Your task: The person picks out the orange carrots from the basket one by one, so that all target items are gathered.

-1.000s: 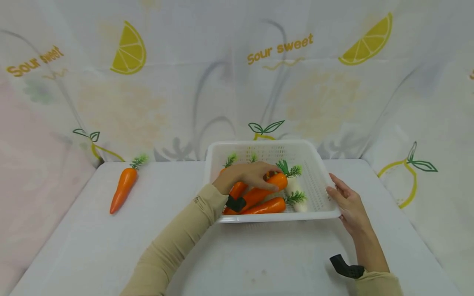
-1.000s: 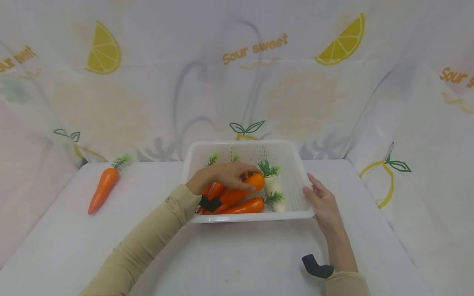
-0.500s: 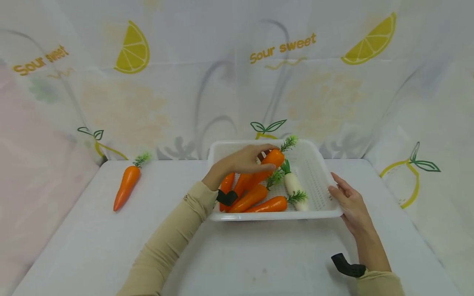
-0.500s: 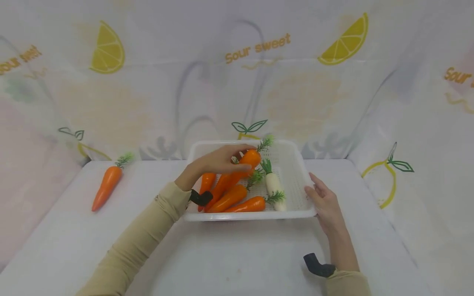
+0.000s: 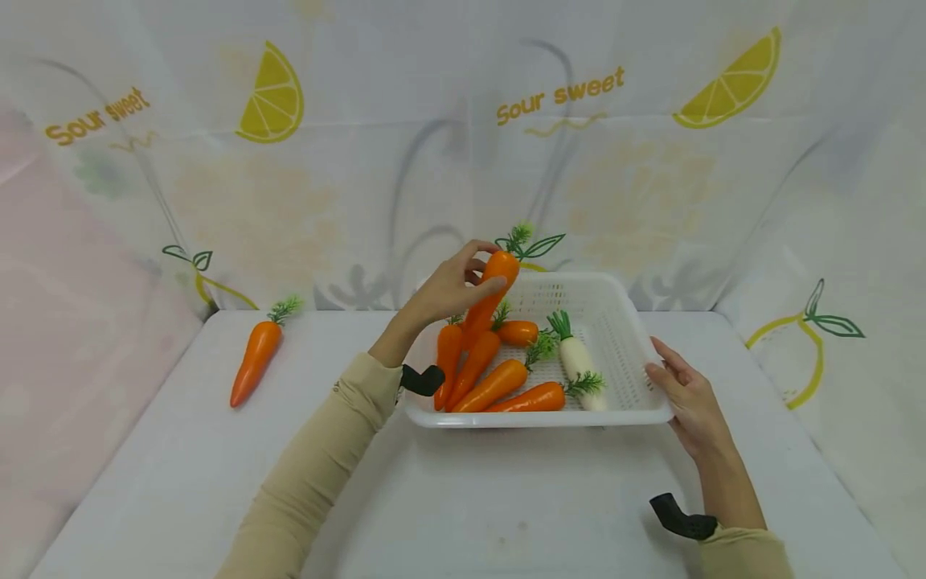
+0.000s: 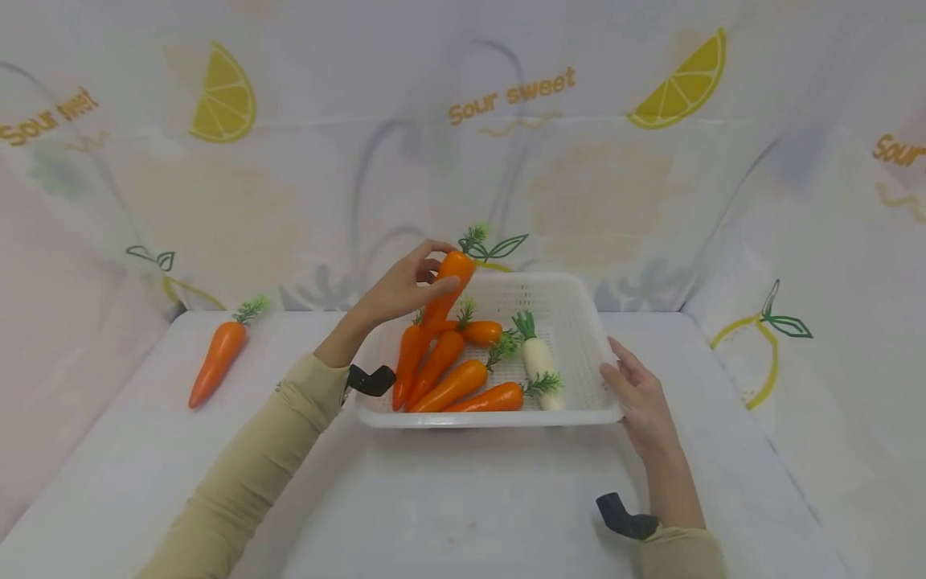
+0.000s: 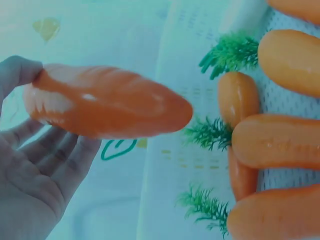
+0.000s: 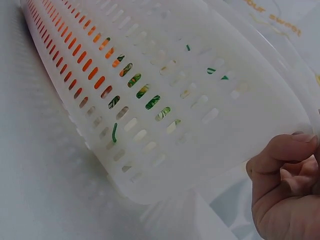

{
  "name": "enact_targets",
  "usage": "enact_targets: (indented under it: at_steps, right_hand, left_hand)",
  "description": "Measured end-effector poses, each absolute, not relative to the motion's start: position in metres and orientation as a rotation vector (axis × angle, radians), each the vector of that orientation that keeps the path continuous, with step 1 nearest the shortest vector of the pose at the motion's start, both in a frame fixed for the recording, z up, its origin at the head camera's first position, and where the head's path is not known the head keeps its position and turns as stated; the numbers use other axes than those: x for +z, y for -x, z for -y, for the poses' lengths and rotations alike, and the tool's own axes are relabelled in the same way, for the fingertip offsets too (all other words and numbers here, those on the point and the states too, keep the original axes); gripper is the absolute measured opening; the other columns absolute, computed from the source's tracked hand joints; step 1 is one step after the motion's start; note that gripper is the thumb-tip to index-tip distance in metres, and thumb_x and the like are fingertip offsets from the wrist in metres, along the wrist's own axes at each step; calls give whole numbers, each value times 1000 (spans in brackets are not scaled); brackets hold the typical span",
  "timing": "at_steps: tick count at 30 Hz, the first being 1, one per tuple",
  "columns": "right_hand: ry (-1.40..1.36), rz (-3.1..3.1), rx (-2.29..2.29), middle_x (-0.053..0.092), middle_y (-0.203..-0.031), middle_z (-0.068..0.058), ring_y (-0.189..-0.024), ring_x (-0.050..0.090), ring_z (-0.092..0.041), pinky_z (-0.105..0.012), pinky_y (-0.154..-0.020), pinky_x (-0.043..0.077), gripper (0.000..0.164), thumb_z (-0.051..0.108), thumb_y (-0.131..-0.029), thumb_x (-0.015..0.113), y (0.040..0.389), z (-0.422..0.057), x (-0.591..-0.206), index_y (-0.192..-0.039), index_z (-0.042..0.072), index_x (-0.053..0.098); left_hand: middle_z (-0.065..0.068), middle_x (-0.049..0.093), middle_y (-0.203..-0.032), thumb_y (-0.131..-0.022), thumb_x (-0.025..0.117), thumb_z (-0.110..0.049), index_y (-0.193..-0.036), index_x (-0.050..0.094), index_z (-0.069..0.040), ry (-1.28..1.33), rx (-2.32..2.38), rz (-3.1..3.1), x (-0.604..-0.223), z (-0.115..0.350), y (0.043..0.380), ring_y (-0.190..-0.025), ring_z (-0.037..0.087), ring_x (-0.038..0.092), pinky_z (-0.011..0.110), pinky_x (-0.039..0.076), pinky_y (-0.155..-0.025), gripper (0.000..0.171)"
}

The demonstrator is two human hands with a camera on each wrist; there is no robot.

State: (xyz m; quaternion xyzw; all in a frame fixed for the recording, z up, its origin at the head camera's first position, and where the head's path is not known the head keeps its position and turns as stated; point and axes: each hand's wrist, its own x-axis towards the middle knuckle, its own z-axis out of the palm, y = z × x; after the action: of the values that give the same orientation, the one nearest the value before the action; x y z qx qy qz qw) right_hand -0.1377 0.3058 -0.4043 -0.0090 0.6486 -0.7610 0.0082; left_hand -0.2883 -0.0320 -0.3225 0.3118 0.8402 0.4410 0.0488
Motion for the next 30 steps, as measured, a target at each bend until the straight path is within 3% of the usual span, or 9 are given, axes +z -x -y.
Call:
enact_targets:
  at_steps: [11, 23, 30]
  right_hand:
    - [6, -2042, -2361, 61, -113, 15, -95, 62, 1, -20, -72, 55, 63, 15, -97, 51, 136, -304, -403, -151, 9, 19]
    - [21, -2042, -2360, 60, -116, 15, -96, 61, 0, -21, -72, 55, 60, 14, -98, 49, 133, -303, -404, -151, 11, 21]
    - [7, -2041, -2340, 61, -115, 16, -96, 62, 0, -24, -71, 56, 61, 15, -98, 49, 133, -303, -402, -151, 12, 20]
  left_hand:
    - [12, 56, -128, -91, 61, -35, -136, 45, -19, -734, 1523, -2706, -325, 81, 286, -93, 27, 61, 37, 53, -79, 50]
    - [12, 51, -134, -89, 58, -48, -141, 42, -22, -395, 1679, -2723, -334, 139, 281, -98, 29, 59, 36, 50, -79, 60]
    - [15, 50, -135, -90, 57, -49, -142, 41, -20, -281, 1667, -2739, -350, 167, 277, -104, 33, 58, 43, 50, -86, 62]
